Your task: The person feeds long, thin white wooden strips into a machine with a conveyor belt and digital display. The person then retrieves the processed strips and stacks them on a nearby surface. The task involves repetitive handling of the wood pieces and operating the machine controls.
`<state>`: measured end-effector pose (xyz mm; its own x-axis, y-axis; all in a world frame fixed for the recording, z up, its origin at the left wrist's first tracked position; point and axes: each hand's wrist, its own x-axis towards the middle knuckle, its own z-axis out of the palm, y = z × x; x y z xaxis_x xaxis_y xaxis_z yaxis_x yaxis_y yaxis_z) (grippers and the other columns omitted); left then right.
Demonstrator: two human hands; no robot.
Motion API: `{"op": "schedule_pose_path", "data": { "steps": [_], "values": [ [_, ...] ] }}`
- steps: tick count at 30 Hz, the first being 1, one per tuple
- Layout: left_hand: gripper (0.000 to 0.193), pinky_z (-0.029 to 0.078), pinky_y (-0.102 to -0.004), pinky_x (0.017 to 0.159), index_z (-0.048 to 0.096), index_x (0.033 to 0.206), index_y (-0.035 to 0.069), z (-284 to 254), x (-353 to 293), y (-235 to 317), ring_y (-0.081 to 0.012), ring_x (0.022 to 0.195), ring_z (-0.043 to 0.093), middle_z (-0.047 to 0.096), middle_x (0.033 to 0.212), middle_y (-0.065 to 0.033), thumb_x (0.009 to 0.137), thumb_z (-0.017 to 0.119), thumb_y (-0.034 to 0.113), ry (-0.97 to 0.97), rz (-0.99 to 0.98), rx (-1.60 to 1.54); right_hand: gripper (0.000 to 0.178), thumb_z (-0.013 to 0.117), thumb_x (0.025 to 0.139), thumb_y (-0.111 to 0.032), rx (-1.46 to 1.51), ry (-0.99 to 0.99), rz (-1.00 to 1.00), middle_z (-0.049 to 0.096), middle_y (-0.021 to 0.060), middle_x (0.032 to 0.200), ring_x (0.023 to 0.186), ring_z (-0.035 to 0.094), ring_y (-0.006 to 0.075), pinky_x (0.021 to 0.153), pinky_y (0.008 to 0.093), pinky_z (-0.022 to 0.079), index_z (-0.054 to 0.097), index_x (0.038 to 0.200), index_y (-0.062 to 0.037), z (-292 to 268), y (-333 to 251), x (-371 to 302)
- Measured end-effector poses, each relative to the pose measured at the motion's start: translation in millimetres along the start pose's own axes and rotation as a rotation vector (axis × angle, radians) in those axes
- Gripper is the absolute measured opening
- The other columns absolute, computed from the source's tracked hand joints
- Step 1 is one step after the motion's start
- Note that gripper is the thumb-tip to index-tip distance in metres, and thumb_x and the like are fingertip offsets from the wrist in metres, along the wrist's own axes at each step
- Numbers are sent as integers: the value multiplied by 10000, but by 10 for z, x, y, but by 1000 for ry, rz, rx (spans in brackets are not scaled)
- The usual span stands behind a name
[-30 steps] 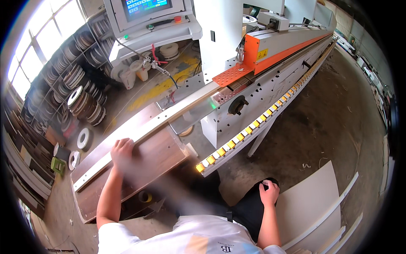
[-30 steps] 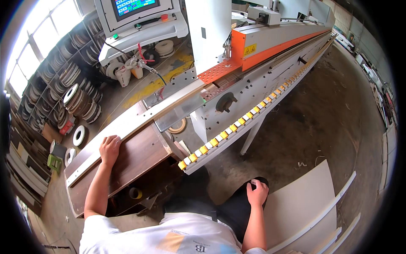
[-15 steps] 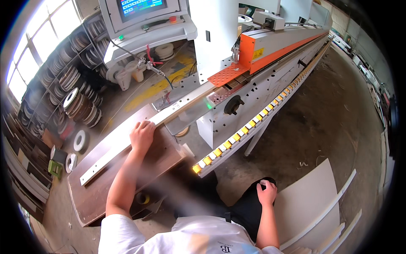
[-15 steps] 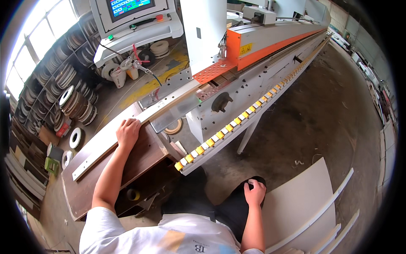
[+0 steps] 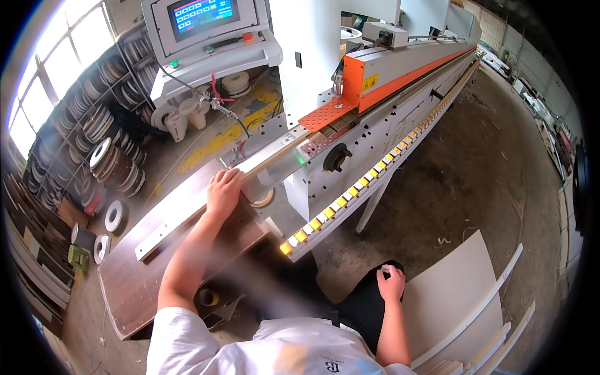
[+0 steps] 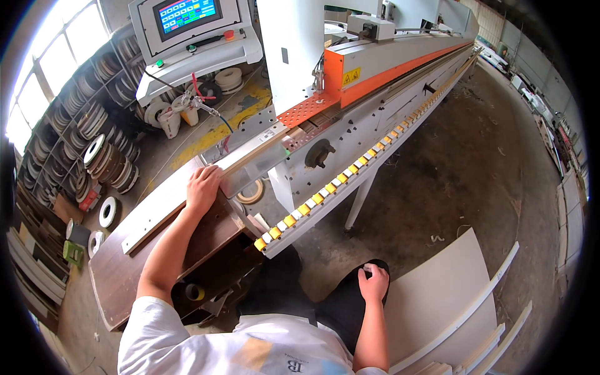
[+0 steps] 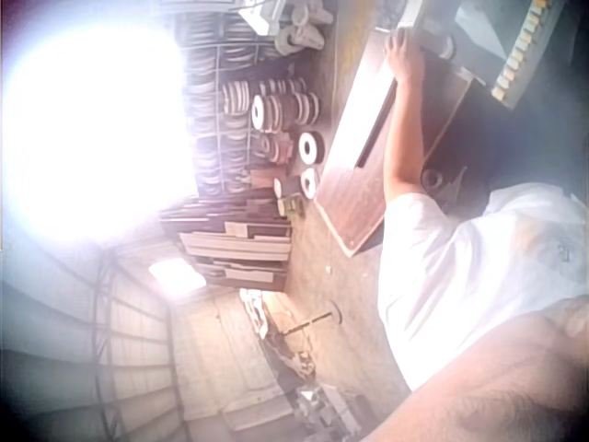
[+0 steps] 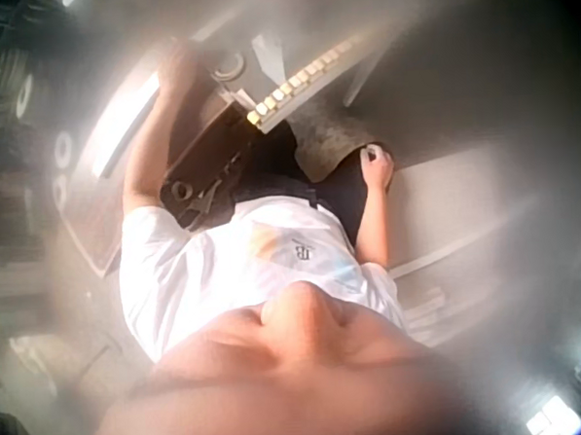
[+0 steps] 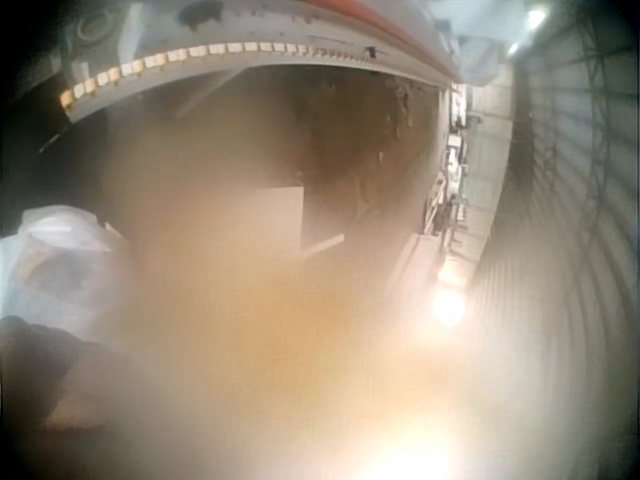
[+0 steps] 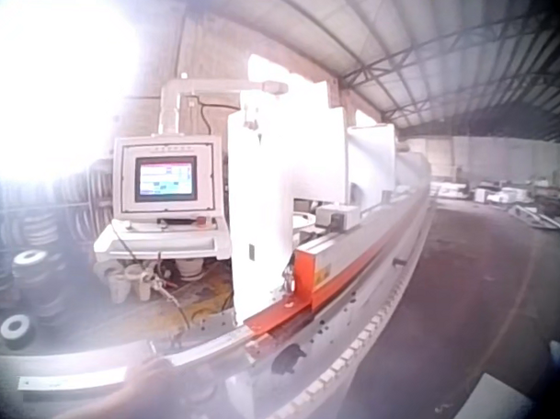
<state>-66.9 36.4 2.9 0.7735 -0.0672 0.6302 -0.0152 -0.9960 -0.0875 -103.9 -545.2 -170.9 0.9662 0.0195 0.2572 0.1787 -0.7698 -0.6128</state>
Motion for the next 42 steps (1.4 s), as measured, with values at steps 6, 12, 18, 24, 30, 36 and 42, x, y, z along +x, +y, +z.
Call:
{"op": "schedule_pose_path", "data": {
  "steps": [6, 12, 18, 24, 30, 36, 42],
  "values": [
    [288, 536, -446, 972, 717, 1173, 96, -709, -770, -351, -308, 1139, 653, 708, 1217, -64, 895, 748, 164, -27, -47, 36, 157, 815, 850, -209, 45, -4, 18, 805, 48, 954, 980, 722, 292, 919, 443, 536, 752, 949, -104, 30, 36, -28],
    [220, 533, -443, 935, 719, 1067, 81, -1548, -1499, -788, -316, 1095, 656, 704, 1155, -80, 861, 754, 151, -133, -6, 213, 151, 813, 854, -216, -15, -41, 0, 807, 30, 950, 981, 722, 279, 947, 437, 519, 757, 949, -113, 18, -42, 15],
    [212, 550, -426, 892, 750, 1078, 77, -1419, -1710, -944, -307, 1014, 674, 720, 1073, -75, 868, 765, 101, -58, -153, 104, 150, 804, 862, -228, -87, -63, -40, 808, 25, 944, 981, 719, 273, 956, 437, 508, 762, 953, -117, 51, -88, 42],
    [202, 551, -436, 896, 782, 1075, 76, -1122, -1337, -753, -307, 997, 679, 737, 1056, -74, 874, 780, 100, -54, -163, 80, 140, 805, 857, -225, -92, -75, -48, 805, 18, 935, 977, 717, 275, 947, 442, 508, 761, 948, -128, 74, -84, 64],
    [161, 569, -414, 875, 771, 1031, 133, -764, -898, -498, -258, 1006, 677, 713, 1019, -25, 871, 790, 116, -7, -163, 63, 141, 810, 855, -224, -110, -85, -44, 806, 13, 936, 987, 717, 269, 952, 431, 505, 758, 948, -131, 34, -140, 99],
    [115, 571, -415, 877, 780, 1012, 141, -447, -545, -312, -265, 1029, 680, 721, 1014, -18, 899, 762, 147, -13, -169, 39, 143, 809, 857, -222, -105, -72, -37, 809, 12, 946, 994, 719, 266, 960, 425, 505, 762, 956, -130, 14, -123, 67],
    [91, 566, -422, 885, 766, 1007, 141, -121, -166, -126, -272, 1048, 664, 695, 1009, -22, 929, 736, 176, -48, -167, 25, 159, 813, 858, -218, -79, -64, -44, 812, 17, 959, 987, 727, 266, 950, 421, 521, 765, 973, -119, 4, -125, 40]
  ]
}}
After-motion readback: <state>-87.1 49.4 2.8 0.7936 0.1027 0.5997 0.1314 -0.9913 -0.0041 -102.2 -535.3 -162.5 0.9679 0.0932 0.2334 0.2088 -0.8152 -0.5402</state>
